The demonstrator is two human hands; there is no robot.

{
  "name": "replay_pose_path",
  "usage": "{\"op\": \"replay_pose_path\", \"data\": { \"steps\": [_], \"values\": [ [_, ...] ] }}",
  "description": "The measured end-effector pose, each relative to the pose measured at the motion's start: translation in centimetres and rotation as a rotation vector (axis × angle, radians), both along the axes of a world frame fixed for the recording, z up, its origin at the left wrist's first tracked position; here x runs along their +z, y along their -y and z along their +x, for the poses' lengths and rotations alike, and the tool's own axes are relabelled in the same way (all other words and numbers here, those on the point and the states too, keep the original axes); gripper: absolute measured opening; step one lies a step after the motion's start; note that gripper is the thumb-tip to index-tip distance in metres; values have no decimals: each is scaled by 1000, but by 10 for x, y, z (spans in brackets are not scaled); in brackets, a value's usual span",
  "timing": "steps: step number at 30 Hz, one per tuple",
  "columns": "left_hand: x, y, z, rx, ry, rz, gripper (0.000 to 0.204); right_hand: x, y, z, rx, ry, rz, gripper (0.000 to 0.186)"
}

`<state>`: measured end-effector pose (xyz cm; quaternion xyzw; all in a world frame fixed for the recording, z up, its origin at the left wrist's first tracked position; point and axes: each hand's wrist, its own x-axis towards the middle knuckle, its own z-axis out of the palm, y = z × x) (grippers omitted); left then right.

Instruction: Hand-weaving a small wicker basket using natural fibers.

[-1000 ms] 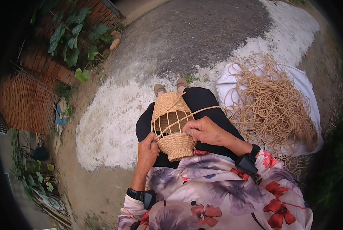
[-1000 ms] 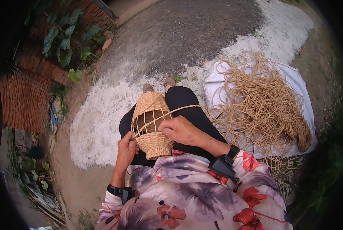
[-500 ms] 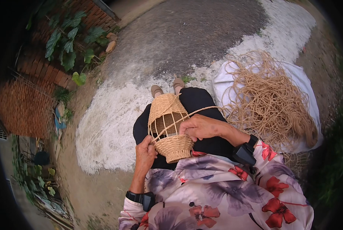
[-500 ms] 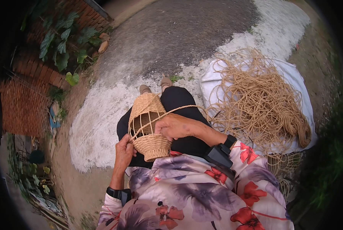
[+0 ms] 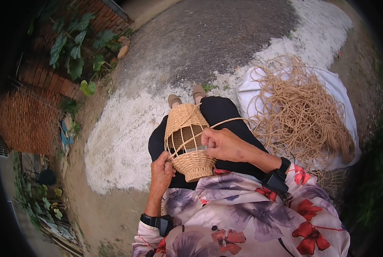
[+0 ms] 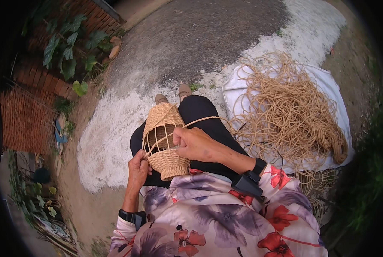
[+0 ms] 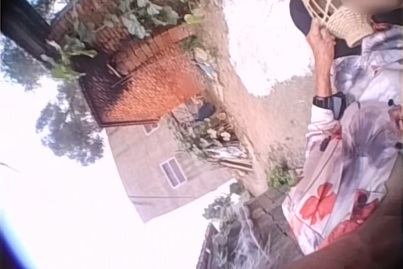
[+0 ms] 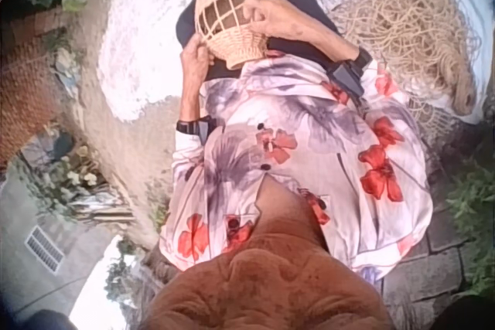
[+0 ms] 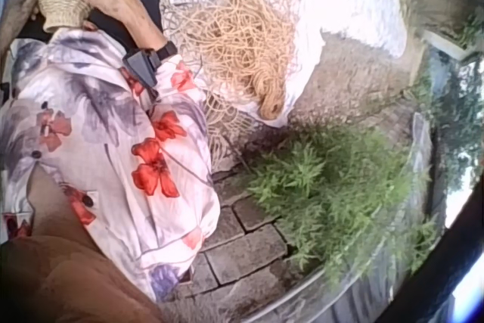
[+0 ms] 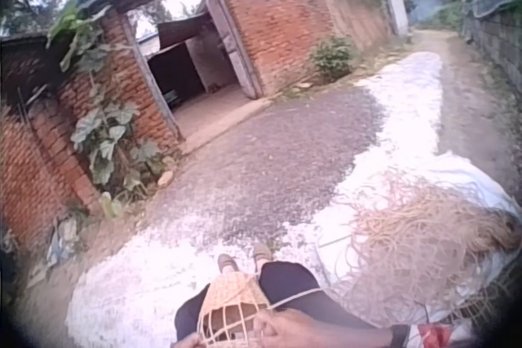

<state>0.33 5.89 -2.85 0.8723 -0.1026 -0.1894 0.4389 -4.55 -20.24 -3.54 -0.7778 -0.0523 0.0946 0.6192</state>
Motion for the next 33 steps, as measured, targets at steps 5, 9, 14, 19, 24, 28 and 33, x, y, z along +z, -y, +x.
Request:
{"op": "replay_pose_path", "data": {
  "steps": [5, 9, 14, 19, 24, 28, 33],
  "values": [
    [2, 3, -1, -2, 22, 2, 17, -5, -4, -13, -42, 302, -140, 12],
    [0, 2, 0, -5, 27, 0, 18, -11, -6, -16, -87, 353, -156, 11],
    [1, 2, -2, 31, 5, -2, 18, -5, -1, -23, -101, 266, -105, 11],
    [-2, -1, -2, 25, 12, -2, 17, 0, -9, -19, -88, 419, -119, 14],
    [-4, -4, -2, 10, 9, -24, 17, -12, -15, -16, -76, 498, -207, 12],
    [-2, -4, -3, 6, 15, -27, 17, -13, -6, -23, -85, 283, -41, 10],
    [-2, -3, -3, 28, 7, -16, 17, -5, 0, -27, -83, 67, 162, 7]
  ]
}}
